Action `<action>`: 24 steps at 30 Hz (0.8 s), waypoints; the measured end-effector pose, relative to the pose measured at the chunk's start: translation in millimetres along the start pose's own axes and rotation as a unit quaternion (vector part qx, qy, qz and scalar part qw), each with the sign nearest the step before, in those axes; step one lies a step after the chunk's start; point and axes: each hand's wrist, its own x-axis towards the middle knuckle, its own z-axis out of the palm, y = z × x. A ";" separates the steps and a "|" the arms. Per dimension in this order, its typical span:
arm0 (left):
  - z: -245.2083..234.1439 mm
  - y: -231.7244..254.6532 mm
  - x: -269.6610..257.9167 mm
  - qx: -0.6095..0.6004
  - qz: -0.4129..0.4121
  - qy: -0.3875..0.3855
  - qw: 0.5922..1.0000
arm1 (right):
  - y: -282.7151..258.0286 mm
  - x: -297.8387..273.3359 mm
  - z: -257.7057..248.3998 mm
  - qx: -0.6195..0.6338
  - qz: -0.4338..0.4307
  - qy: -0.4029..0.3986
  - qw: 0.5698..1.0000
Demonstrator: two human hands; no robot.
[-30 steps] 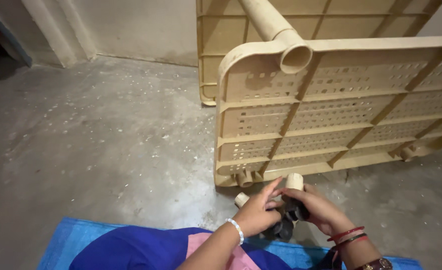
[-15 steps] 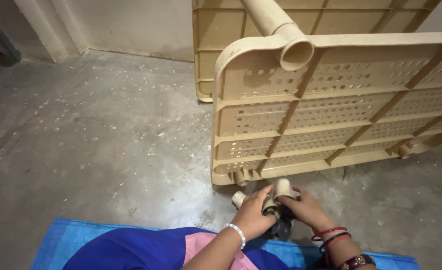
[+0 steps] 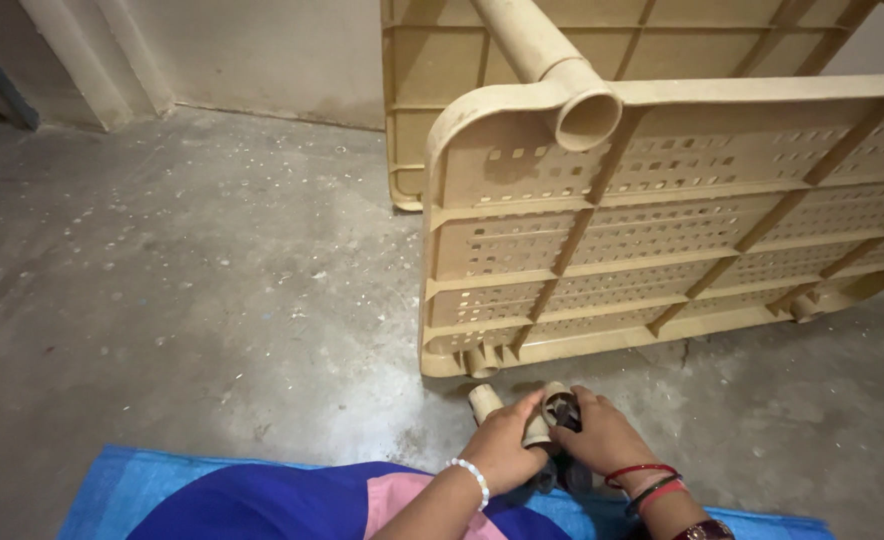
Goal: The person attaches a caster wheel to a leg of a beige plastic storage rack, then rotates the rack upright and secures a horizontal support bar into the frame.
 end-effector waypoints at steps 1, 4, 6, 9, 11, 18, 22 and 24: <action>-0.4 -0.2 -0.2 -0.010 0.016 0.013 1.000 | -1.1 -0.7 -0.8 -0.004 -0.003 0.006 1.000; -2.9 1.3 -2.1 -0.028 0.043 0.042 0.998 | -4.6 -3.9 -3.0 -0.001 -0.014 0.029 0.999; -5.5 4.0 -5.3 -0.026 0.035 0.046 0.998 | -6.3 -7.9 -4.5 0.020 -0.024 0.052 0.998; -11.0 13.6 -9.7 -0.054 0.041 0.080 0.995 | -11.6 -10.5 -9.0 0.016 -0.079 0.103 0.991; -19.1 20.2 -13.9 -0.040 0.065 0.090 0.993 | -14.2 -14.4 -14.2 0.040 -0.099 0.126 0.986; -46.5 56.1 -22.0 -0.057 0.148 0.168 0.973 | -33.8 -27.4 -35.1 0.130 -0.186 0.188 0.956; -63.4 81.7 -26.0 -0.089 0.141 0.195 0.966 | -45.7 -34.5 -51.3 0.153 -0.200 0.215 0.943; -72.2 95.3 -30.5 -0.100 0.159 0.207 0.960 | -50.9 -37.9 -61.8 0.177 -0.227 0.238 0.928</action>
